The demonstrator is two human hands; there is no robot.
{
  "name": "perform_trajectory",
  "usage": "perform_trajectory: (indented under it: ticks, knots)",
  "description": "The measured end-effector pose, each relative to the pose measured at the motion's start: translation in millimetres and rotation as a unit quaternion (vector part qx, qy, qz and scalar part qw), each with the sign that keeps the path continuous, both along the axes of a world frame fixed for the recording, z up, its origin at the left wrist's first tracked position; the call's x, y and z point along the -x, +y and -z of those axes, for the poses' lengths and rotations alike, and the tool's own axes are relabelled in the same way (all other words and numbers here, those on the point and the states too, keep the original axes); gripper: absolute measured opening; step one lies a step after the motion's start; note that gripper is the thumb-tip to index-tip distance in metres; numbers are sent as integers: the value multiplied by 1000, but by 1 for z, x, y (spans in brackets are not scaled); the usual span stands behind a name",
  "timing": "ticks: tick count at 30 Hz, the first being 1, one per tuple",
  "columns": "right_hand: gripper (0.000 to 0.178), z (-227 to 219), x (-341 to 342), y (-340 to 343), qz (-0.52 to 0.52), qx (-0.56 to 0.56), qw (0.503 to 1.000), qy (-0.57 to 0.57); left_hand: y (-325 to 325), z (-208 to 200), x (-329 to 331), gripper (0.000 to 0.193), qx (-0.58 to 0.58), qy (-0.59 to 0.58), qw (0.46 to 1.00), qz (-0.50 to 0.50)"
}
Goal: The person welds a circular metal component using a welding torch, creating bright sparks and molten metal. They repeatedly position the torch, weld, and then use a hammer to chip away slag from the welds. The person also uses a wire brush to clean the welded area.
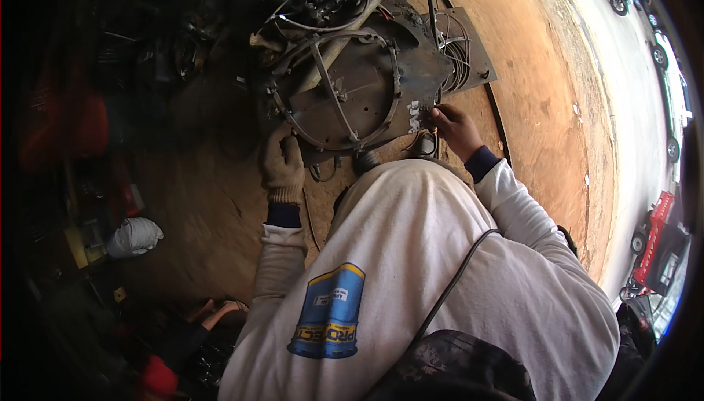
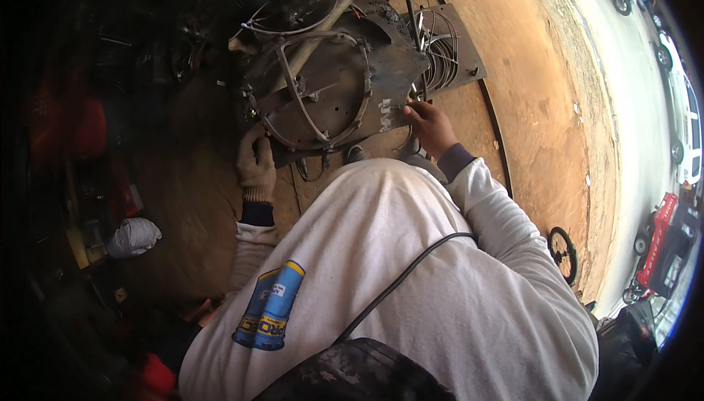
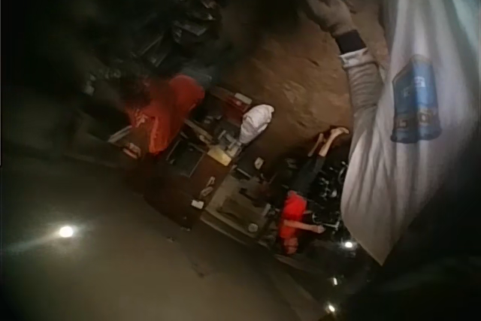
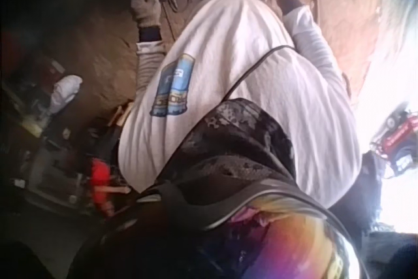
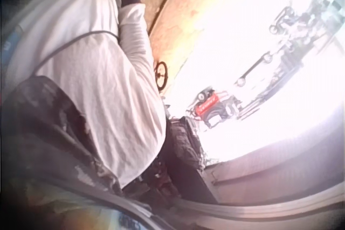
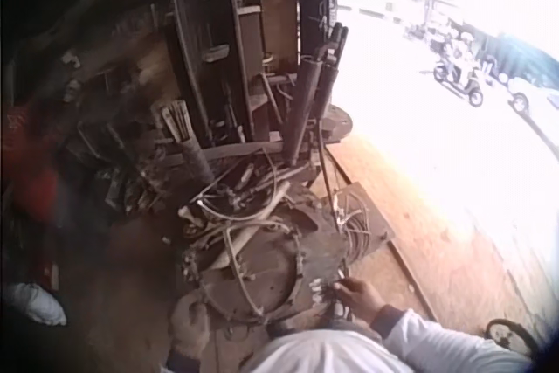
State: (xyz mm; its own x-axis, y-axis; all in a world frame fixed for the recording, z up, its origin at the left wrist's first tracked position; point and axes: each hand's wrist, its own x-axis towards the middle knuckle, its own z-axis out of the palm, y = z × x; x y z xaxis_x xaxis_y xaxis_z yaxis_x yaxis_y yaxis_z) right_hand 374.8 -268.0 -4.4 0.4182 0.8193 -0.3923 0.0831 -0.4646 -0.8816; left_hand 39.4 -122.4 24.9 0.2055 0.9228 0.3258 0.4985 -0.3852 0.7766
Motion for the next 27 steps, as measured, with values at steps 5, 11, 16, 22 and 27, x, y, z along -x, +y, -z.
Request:
perform_trajectory:
  ticks: [5,11,16,22,27]
  knots:
    - [35,-5,-1,0,-15,-4,1000,-6,-14,-38,-22,22,-96,-8,995,-29]
    - [39,-4,-26,-14,5,23,999,41,7,-112,-95,31,-241,170,932,212]
    - [36,22,-60,-23,2,6,999,43,25,-121,-183,27,-256,246,896,267]
    - [35,23,-109,-3,60,-3,995,85,46,-108,-240,27,-227,391,849,275]
    - [37,-29,-156,109,81,-259,962,32,53,-101,-261,29,-167,502,812,245]
